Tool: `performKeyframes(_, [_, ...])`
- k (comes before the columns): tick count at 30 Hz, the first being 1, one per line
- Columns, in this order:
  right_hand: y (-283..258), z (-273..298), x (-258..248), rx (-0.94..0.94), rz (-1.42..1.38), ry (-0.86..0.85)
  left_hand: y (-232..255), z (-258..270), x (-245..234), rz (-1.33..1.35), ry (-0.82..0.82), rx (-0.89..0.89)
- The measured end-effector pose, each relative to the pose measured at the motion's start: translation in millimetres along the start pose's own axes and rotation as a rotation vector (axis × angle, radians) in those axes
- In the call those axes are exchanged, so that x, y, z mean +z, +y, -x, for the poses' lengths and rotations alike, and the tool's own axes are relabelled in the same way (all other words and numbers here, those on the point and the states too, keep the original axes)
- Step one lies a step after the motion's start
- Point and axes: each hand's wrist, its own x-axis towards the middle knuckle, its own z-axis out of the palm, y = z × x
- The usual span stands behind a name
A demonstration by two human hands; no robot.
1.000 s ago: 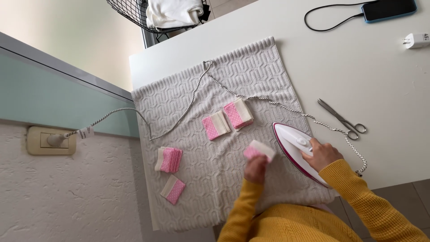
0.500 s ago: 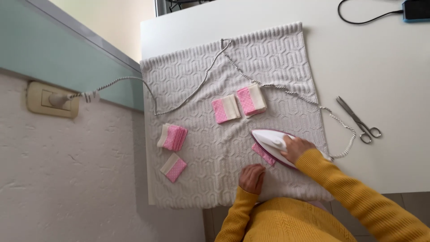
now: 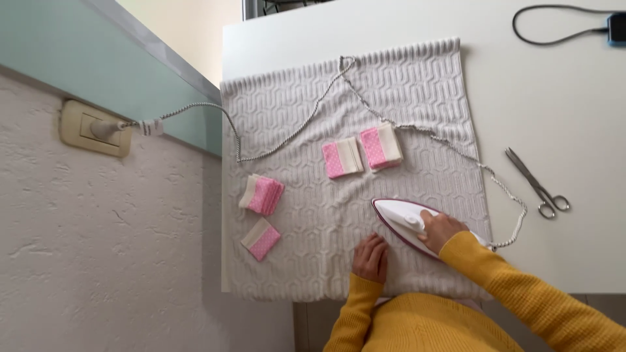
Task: Ironing small pieces of pink and white fabric on a table.
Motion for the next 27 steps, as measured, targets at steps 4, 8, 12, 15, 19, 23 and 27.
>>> performKeyframes(4, [2.9,-11.7,20.3,-0.025,0.091,0.013,6.3,6.6,-1.6,-0.008,0.018,0.001])
performKeyframes(8, [7.3,-11.5,23.1,-0.036,0.048,0.028,0.6,4.3,0.9,-0.053,0.002,-0.02])
performKeyframes(12, [7.2,-15.4,37.0,-0.044,0.05,0.097,6.3,7.7,-3.6,-0.074,-0.02,0.001])
performKeyframes(15, [12.4,-17.7,36.7,-0.06,0.007,0.166,4.8,-1.9,-4.4,-0.05,-0.013,0.0])
performKeyframes(19, [7.6,-6.9,29.8,-0.03,0.1,-0.034,5.6,5.2,-3.2,-0.055,-0.018,-0.032])
performKeyframes(23, [2.6,-1.0,24.5,-0.035,0.091,0.063,4.7,7.3,-3.0,-0.043,-0.039,-0.028])
performKeyframes(27, [8.6,-7.3,32.0,-0.027,0.091,-0.063,-0.3,11.3,4.4,-0.052,-0.006,-0.023])
